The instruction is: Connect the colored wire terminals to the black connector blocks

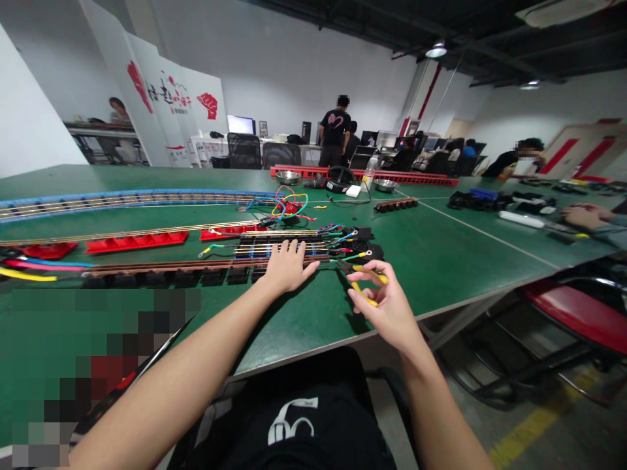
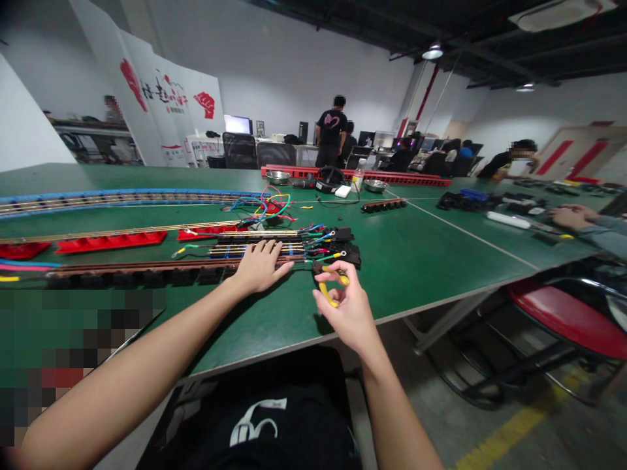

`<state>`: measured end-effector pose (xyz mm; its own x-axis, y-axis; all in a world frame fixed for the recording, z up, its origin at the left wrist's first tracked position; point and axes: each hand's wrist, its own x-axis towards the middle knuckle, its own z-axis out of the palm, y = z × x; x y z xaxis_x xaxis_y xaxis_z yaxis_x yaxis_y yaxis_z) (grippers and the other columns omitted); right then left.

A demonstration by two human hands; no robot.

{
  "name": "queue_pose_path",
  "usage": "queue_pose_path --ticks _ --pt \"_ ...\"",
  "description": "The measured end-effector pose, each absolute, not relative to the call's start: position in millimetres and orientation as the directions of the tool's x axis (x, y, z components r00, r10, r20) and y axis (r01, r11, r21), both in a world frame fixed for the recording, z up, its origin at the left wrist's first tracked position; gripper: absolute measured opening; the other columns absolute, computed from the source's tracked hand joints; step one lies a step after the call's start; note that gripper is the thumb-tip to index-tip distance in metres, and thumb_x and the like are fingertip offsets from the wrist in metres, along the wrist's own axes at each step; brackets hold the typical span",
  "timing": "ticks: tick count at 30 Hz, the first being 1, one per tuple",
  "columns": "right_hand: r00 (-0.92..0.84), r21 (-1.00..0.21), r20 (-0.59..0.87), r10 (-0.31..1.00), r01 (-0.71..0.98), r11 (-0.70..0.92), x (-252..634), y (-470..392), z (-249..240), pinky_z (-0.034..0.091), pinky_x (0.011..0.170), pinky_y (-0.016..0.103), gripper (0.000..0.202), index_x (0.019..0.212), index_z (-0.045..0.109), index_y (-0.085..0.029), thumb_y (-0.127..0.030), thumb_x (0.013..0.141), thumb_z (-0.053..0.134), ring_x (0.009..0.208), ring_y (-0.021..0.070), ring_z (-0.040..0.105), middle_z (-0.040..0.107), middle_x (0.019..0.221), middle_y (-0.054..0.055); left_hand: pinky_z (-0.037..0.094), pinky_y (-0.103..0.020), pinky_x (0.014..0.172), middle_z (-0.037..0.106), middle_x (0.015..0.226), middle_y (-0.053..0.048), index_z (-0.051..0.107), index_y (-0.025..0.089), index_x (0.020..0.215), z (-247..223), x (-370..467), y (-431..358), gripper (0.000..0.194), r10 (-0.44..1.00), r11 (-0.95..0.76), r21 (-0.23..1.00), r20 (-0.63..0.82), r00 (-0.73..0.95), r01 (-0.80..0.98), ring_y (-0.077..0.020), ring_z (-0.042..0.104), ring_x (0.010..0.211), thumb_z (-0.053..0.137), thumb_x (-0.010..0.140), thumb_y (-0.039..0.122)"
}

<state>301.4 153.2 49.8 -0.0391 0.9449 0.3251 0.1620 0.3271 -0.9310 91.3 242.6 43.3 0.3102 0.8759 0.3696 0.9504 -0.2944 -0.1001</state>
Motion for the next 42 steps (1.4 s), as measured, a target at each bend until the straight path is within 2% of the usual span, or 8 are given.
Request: queue_pose_path --ticks 4,13,17,20,26,33,39,42 --pt "0.019 -0.956 0.294 0.956 0.029 0.293 299 154 53 0.043 0.037 0.019 0.052 0.105 0.037 -0.028 -0.037 0.073 0.076 0.047 0.0082 0.059 0.066 0.101 0.002 0.035 -0.049 0.102 0.05 0.141 -0.018 0.045 0.012 0.141 43 91 243 0.073 0.875 -0.292 -0.106 0.371 0.311 0.95 -0.0346 0.045 0.128 0.023 0.093 0.063" --pt "0.092 -0.943 0.232 0.968 -0.222 0.248 304 160 56 0.042 0.038 0.019 0.062 0.104 0.036 -0.027 -0.036 0.064 0.083 0.046 0.0083 0.058 0.069 0.093 0.001 0.033 -0.049 0.104 0.048 0.143 -0.018 0.045 0.013 0.141 43 90 243 0.074 0.881 -0.293 -0.086 0.362 0.304 0.952 -0.0346 0.043 0.13 0.022 0.093 0.063" --pt "0.113 -0.935 0.197 0.974 -0.278 0.221 306 161 57 0.04 0.038 0.019 0.063 0.103 0.036 -0.027 -0.034 0.062 0.083 0.045 0.0085 0.056 0.07 0.09 0.0 0.032 -0.049 0.105 0.048 0.144 -0.017 0.045 0.015 0.141 42 90 244 0.073 0.884 -0.291 -0.07 0.362 0.296 0.954 -0.0342 0.043 0.131 0.022 0.092 0.063" --pt "0.114 -0.94 0.195 0.974 -0.26 0.219 306 161 56 0.036 0.037 0.017 0.06 0.105 0.037 -0.027 -0.031 0.064 0.08 0.043 0.0073 0.053 0.07 0.092 0.001 0.032 -0.049 0.105 0.048 0.143 -0.018 0.045 0.013 0.141 43 91 243 0.073 0.882 -0.295 -0.075 0.362 0.301 0.953 -0.0346 0.043 0.13 0.021 0.093 0.063" --pt "0.138 -0.96 0.247 0.959 -0.103 0.262 304 155 55 0.024 0.033 0.016 0.049 0.112 0.039 -0.027 -0.023 0.071 0.065 0.035 0.0003 0.032 0.069 0.101 0.004 0.033 -0.049 0.103 0.049 0.142 -0.018 0.045 0.013 0.141 45 91 241 0.073 0.883 -0.296 -0.082 0.357 0.306 0.952 -0.0342 0.044 0.129 0.022 0.093 0.063" --pt "0.201 -0.916 0.402 0.893 0.086 0.392 303 141 66 0.03 0.041 0.02 0.045 0.116 0.042 -0.025 -0.019 0.074 0.058 0.045 0.006 0.046 0.07 0.099 0.006 0.033 -0.049 0.104 0.049 0.143 -0.017 0.045 0.014 0.141 45 91 242 0.072 0.884 -0.296 -0.067 0.358 0.3 0.953 -0.0342 0.043 0.13 0.022 0.093 0.063" --pt "0.274 -0.89 0.453 0.848 0.093 0.446 300 141 63 0.028 0.042 0.021 0.039 0.112 0.045 -0.024 -0.018 0.076 0.057 0.04 0.0042 0.036 0.07 0.095 0.004 0.03 -0.05 0.107 0.046 0.146 -0.018 0.045 0.013 0.141 43 90 243 0.074 0.89 -0.294 -0.057 0.347 0.295 0.954 -0.0345 0.041 0.133 0.022 0.092 0.064" --pt "0.3 -0.874 0.482 0.823 0.105 0.474 298 145 58 0.027 0.042 0.02 0.037 0.111 0.045 -0.024 -0.018 0.077 0.056 0.04 0.0039 0.033 0.07 0.094 0.003 0.026 -0.05 0.111 0.041 0.15 -0.017 0.044 0.014 0.142 46 91 242 0.074 0.892 -0.29 -0.061 0.345 0.293 0.955 -0.0337 0.035 0.138 0.023 0.092 0.064"
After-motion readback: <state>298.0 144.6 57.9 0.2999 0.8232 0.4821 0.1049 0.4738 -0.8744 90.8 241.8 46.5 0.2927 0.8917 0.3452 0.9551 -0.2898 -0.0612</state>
